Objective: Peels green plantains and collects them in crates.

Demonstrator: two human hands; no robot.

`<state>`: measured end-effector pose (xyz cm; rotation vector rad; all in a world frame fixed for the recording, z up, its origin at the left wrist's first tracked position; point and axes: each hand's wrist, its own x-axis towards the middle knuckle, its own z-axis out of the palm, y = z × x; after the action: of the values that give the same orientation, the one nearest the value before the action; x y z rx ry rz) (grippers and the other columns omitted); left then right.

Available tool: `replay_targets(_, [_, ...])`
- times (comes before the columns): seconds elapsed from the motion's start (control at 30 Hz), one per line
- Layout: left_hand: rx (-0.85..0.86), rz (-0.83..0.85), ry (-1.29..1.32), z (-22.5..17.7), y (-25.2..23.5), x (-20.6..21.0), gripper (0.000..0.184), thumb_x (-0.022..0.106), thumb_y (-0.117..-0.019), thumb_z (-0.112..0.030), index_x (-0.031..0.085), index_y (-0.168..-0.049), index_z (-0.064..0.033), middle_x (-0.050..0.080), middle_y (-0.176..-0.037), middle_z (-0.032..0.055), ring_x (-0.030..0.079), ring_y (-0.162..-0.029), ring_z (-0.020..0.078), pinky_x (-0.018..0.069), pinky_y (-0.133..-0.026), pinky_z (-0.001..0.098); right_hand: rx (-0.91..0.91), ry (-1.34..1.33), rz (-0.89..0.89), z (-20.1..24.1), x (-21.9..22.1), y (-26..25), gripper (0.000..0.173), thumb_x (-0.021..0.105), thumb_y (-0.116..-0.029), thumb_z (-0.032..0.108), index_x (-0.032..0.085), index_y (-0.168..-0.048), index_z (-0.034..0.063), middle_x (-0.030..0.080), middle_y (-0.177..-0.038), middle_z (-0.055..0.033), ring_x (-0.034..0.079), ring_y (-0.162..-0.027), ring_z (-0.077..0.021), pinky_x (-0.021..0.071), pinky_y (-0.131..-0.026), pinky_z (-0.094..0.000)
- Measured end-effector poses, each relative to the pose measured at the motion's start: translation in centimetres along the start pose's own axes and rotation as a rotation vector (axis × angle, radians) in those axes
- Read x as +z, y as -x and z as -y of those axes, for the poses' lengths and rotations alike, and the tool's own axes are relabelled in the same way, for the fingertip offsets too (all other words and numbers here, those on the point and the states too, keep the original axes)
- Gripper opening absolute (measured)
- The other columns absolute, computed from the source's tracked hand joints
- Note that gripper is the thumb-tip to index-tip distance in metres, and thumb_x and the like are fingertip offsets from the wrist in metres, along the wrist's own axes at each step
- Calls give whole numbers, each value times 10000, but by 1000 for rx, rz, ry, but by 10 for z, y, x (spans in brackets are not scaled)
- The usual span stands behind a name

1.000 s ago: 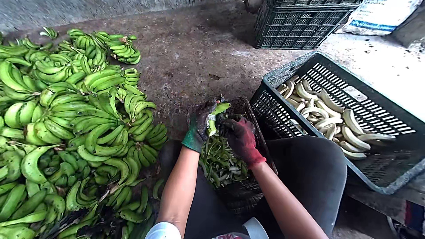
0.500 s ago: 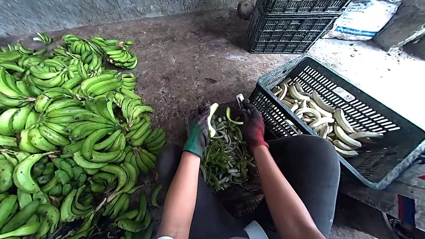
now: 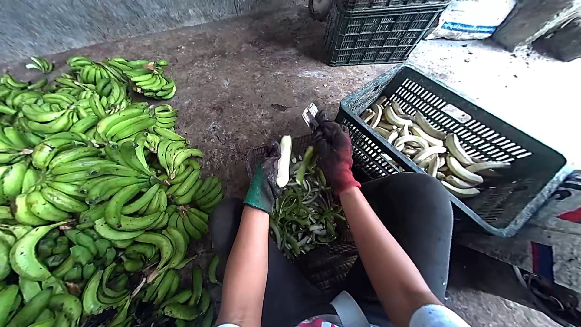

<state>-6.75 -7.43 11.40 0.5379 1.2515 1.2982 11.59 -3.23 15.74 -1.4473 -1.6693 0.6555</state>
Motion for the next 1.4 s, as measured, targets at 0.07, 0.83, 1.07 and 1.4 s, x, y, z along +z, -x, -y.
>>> replay_targets(0.07, [66,-115,-90,-33,20,12,260,480,-1079,-342,617,-1048,-123,490,-676,-18,442,-507,68,408,-452,228,-36,-132,96,2,5,15,345,597,-1024,181,616,-1353,78,621,-1302,-187,641,-1114,-326,539,-920,-556])
replay_targets(0.83, [39,-116,-111,-9,28,64,335,451,-1089,-315,578,-1286,-76,592,-957,51,532,-783,113,469,-695,289,445,239,497,-7,55,44,500,620,-1001,273,560,-1377,-51,589,-1377,-250,533,-1332,-347,396,-1144,-483])
replay_targets(1.07, [12,47,-481,-12,48,55,420,603,-1016,-312,500,-1397,-167,585,-907,94,502,-643,165,454,-564,355,496,287,549,5,47,40,476,691,-953,143,564,-1355,-78,595,-1326,-313,566,-1254,-461,434,-1049,-616])
replay_targets(1.4, [121,116,312,-34,12,32,309,522,-1039,-431,650,-1143,-170,673,-928,30,656,-771,154,582,-660,334,168,209,554,-28,44,53,287,522,-1021,229,663,-1070,-16,666,-1057,-169,640,-1043,-288,504,-941,-487])
